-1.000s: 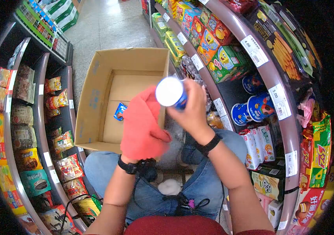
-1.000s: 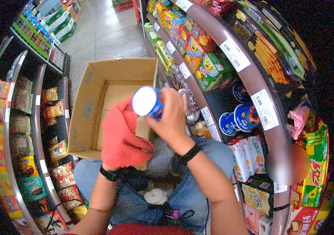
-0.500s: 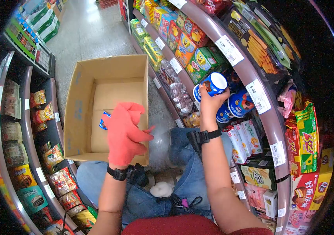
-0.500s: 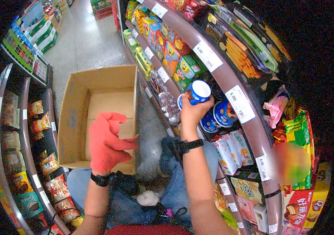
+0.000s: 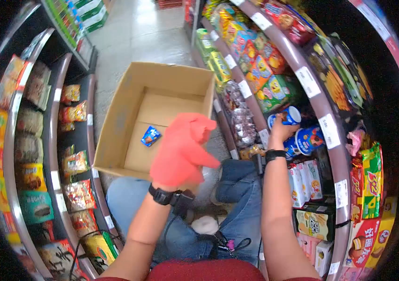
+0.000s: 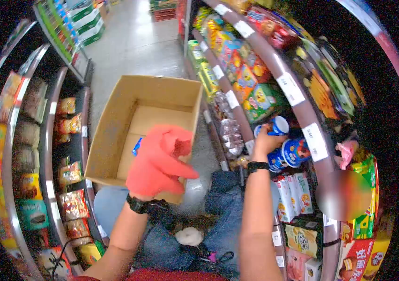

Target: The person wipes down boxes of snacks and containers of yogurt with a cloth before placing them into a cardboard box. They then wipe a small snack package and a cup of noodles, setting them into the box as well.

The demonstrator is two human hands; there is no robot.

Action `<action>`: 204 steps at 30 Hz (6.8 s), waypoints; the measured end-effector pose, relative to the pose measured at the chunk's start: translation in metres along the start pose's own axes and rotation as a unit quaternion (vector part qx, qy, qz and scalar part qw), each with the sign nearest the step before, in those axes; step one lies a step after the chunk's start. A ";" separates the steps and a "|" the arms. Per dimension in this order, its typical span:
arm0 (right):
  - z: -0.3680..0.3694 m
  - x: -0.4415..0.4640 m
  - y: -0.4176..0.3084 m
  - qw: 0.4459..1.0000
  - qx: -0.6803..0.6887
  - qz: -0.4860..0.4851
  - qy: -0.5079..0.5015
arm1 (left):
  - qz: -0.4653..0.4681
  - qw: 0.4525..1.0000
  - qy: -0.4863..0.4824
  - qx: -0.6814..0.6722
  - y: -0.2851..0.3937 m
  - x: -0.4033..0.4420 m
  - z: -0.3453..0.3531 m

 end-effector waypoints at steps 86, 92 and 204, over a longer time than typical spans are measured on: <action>0.265 -0.489 -0.087 0.564 -0.183 -0.435 -0.678 | -0.174 0.889 0.415 0.091 -0.084 -0.092 -0.279; 0.309 -0.549 -0.098 0.519 -0.103 -0.544 -0.651 | -0.208 0.882 0.391 0.160 -0.090 -0.096 -0.281; 0.055 -0.292 -0.166 0.477 -0.031 -0.446 -0.757 | 0.008 0.834 0.121 0.538 -0.050 0.016 -0.156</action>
Point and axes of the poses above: each hand's wrist, its own x-axis towards the middle knuckle, its own z-axis out of the palm, y = z × x, the point moved 9 cm from there along x, towards the middle knuckle, and after that the axes turned 9 degrees about -z, right-handed, at the moved point
